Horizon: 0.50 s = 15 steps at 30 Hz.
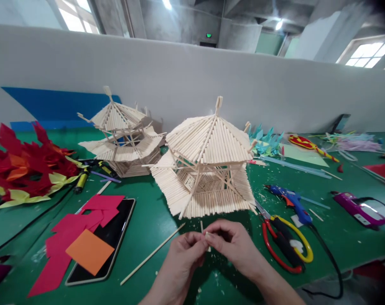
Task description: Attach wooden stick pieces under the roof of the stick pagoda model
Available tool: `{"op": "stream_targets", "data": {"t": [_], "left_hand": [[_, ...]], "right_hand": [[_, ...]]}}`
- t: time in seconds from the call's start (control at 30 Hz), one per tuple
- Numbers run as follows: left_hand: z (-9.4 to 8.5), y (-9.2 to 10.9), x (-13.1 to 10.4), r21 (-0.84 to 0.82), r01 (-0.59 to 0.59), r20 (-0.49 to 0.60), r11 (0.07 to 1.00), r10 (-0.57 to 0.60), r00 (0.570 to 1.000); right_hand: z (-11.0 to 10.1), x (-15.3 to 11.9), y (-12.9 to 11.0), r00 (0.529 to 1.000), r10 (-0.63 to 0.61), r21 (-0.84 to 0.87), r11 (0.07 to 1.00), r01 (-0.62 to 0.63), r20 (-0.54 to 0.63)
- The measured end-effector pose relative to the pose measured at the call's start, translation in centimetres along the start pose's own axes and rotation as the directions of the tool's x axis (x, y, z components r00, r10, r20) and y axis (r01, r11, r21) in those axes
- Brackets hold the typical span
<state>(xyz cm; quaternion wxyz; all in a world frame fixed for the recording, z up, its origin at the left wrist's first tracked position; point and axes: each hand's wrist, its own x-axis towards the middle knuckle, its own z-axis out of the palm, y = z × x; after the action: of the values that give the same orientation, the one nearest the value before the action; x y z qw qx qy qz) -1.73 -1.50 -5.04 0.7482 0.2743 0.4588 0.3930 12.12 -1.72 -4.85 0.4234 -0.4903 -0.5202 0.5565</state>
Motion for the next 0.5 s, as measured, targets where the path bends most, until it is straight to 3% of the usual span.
{"op": "stream_targets", "data": {"t": [0.23,0.5], "left_hand": [[-0.4,0.1,0.3,0.047,-0.050,0.031,0.998,0.049,0.998],[-0.6,-0.2,0.4,0.055,-0.091,0.023,0.994,0.090,0.996]], "right_hand": [[0.4,0.6,-0.3,0.998,-0.036,0.022,0.999,0.037,-0.052],[0.0,-0.6,0.2,0.979,-0.141,-0.137,0.983,0.121,-0.146]]}}
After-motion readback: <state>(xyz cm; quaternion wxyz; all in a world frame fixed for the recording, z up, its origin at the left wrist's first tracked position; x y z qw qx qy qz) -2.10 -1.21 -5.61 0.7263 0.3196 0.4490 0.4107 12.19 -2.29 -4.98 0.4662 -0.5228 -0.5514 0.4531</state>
